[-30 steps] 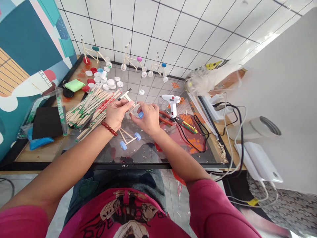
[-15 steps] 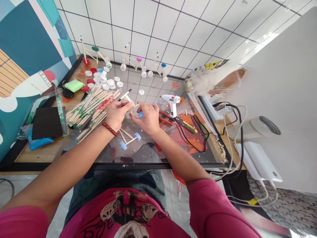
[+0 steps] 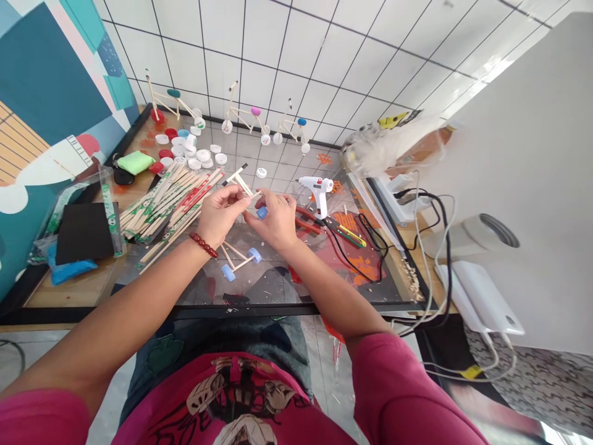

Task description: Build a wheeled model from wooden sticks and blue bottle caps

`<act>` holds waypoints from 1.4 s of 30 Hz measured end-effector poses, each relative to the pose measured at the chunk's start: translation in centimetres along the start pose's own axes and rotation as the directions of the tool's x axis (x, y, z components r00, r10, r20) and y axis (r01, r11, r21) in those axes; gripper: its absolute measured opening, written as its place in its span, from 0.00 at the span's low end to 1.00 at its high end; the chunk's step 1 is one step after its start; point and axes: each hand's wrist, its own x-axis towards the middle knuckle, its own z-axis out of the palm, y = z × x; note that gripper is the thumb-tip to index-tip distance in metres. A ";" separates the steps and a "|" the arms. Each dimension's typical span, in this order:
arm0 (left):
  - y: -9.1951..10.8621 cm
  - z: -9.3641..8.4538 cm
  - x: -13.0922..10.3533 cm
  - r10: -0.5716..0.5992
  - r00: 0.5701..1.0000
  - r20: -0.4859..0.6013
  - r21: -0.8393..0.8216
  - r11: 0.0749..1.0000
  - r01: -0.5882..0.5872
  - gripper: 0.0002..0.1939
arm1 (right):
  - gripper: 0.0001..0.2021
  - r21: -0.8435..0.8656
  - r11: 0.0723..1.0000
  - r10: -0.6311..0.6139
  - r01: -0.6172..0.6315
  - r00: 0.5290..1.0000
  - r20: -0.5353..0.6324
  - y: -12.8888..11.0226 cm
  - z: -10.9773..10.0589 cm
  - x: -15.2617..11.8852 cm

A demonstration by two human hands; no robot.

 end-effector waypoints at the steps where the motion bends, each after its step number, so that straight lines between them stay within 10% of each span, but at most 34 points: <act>1: -0.1 -0.1 0.0 0.016 1.000 0.014 0.031 0.999 -0.017 0.09 | 0.20 0.009 1.000 0.007 -0.007 1.000 -0.003 0.1 0.0 0.0; 15: 0.4 -1.3 0.9 0.153 0.988 -0.027 0.296 0.945 -0.139 0.07 | 0.28 0.221 0.975 0.044 -0.026 0.996 -0.075 1.1 -1.6 -0.2; 22: 0.8 -1.8 1.3 0.187 0.982 -0.027 0.334 0.928 -0.167 0.07 | 0.16 0.247 0.883 0.439 -0.399 0.888 -0.136 7.7 -6.7 -2.6; 28: 0.6 -1.8 1.3 0.187 0.982 -0.011 0.331 0.928 -0.173 0.07 | 0.34 0.283 0.817 0.549 -0.502 0.828 -0.114 12.8 -6.4 0.3; 33: 0.5 -1.9 1.4 0.198 0.980 -0.010 0.326 0.927 -0.183 0.08 | 0.24 0.353 0.818 0.479 -0.455 0.878 0.022 12.9 -4.7 2.3; 42: 0.6 -2.0 1.4 0.182 0.983 -0.024 0.332 0.929 -0.163 0.07 | 0.23 0.433 0.827 0.456 -0.357 0.878 -0.146 10.9 -4.8 1.0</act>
